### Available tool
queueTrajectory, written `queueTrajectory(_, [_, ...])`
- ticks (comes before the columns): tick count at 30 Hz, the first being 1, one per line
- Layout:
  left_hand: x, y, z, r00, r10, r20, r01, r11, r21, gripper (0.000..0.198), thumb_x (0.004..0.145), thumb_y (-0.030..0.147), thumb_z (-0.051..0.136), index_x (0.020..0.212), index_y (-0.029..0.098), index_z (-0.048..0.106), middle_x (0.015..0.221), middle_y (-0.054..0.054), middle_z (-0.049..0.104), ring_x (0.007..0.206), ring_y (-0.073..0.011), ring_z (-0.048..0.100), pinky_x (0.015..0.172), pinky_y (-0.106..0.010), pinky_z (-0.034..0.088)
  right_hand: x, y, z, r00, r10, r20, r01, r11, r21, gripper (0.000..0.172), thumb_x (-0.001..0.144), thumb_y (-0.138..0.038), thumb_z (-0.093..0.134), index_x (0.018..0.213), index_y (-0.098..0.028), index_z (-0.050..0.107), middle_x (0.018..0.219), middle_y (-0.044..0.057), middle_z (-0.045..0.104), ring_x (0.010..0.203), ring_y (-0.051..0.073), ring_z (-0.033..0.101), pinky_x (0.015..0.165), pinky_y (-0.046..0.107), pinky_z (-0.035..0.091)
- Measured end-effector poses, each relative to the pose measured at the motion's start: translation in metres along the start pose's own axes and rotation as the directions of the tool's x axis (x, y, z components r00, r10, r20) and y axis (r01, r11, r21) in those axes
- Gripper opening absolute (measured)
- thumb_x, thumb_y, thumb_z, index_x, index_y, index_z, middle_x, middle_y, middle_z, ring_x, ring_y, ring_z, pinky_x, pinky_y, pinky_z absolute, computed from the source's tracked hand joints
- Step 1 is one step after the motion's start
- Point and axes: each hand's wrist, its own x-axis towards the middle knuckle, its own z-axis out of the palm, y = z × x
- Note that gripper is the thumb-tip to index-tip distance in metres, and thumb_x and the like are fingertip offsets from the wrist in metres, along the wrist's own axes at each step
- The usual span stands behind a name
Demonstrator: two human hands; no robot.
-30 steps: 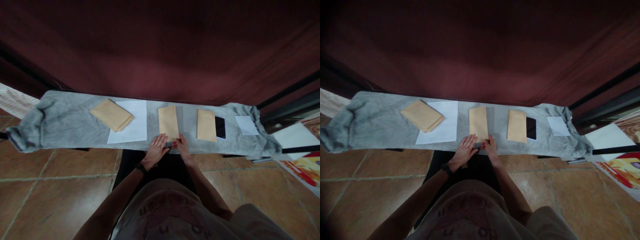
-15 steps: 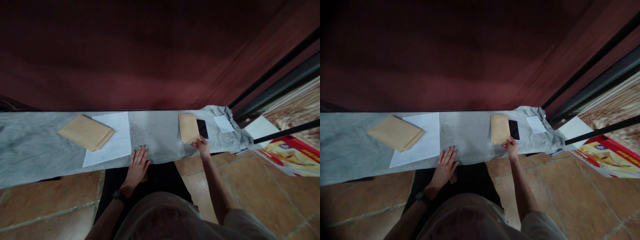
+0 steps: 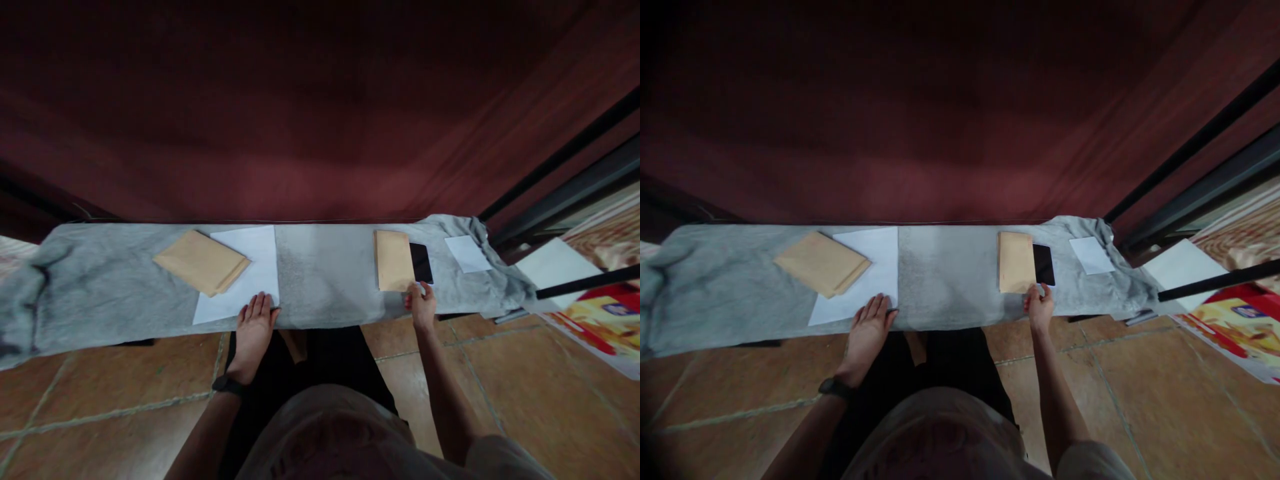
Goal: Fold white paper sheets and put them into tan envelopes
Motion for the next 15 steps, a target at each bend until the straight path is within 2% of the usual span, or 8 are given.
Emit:
queueTrajectory(5, [0.009, -0.008, -0.001, 0.999, 0.038, 0.035, -0.037, 0.999, -0.025, 0.042, 0.103, 0.032, 0.039, 0.14, 0.023, 0.056, 0.142, -0.017, 0.063, 0.131, -0.0338, 0.058, 0.103, -0.054, 0.047, -0.021, -0.006, 0.009, 0.993, -0.104, 0.05, 0.104, 0.994, -0.011, 0.068, 0.081, -0.055, 0.061, 0.134, -0.012, 0.057, 0.059, -0.007, 0.057, 0.044, 0.011, 0.05, 0.042, 0.02, 0.039])
queueTrajectory(8, [0.012, -0.01, -0.003, 0.994, 0.073, 0.08, -0.071, 0.997, -0.024, 0.042, 0.101, 0.026, 0.037, 0.138, 0.022, 0.057, 0.139, -0.018, 0.064, 0.13, -0.0334, 0.059, 0.102, -0.053, 0.048, -0.036, -0.01, 0.025, 0.978, -0.146, 0.146, 0.144, 0.989, 0.024, 0.065, 0.082, -0.054, 0.06, 0.132, -0.013, 0.059, 0.06, -0.007, 0.056, 0.047, 0.011, 0.049, 0.045, 0.022, 0.039])
queueTrajectory(12, [0.014, -0.011, -0.013, 0.981, 0.11, 0.159, -0.117, 0.992, 0.035, 0.045, 0.096, 0.012, 0.038, 0.135, 0.019, 0.059, 0.14, -0.016, 0.064, 0.13, -0.0302, 0.06, 0.104, -0.048, 0.049, -0.056, -0.009, 0.048, 0.935, -0.18, 0.305, 0.186, 0.982, 0.009, 0.058, 0.084, -0.051, 0.057, 0.13, -0.015, 0.061, 0.064, -0.005, 0.059, 0.053, 0.013, 0.051, 0.05, 0.024, 0.042])
queueTrajectory(15, [0.018, -0.013, -0.021, 0.982, 0.105, 0.158, -0.111, 0.994, 0.027, 0.043, 0.094, 0.009, 0.039, 0.129, 0.016, 0.063, 0.132, -0.013, 0.069, 0.12, -0.0273, 0.066, 0.101, -0.041, 0.051, -0.07, -0.005, 0.062, 0.906, -0.177, 0.384, 0.194, 0.981, -0.005, 0.055, 0.085, -0.049, 0.057, 0.129, -0.016, 0.062, 0.067, -0.003, 0.061, 0.056, 0.014, 0.054, 0.053, 0.025, 0.044])
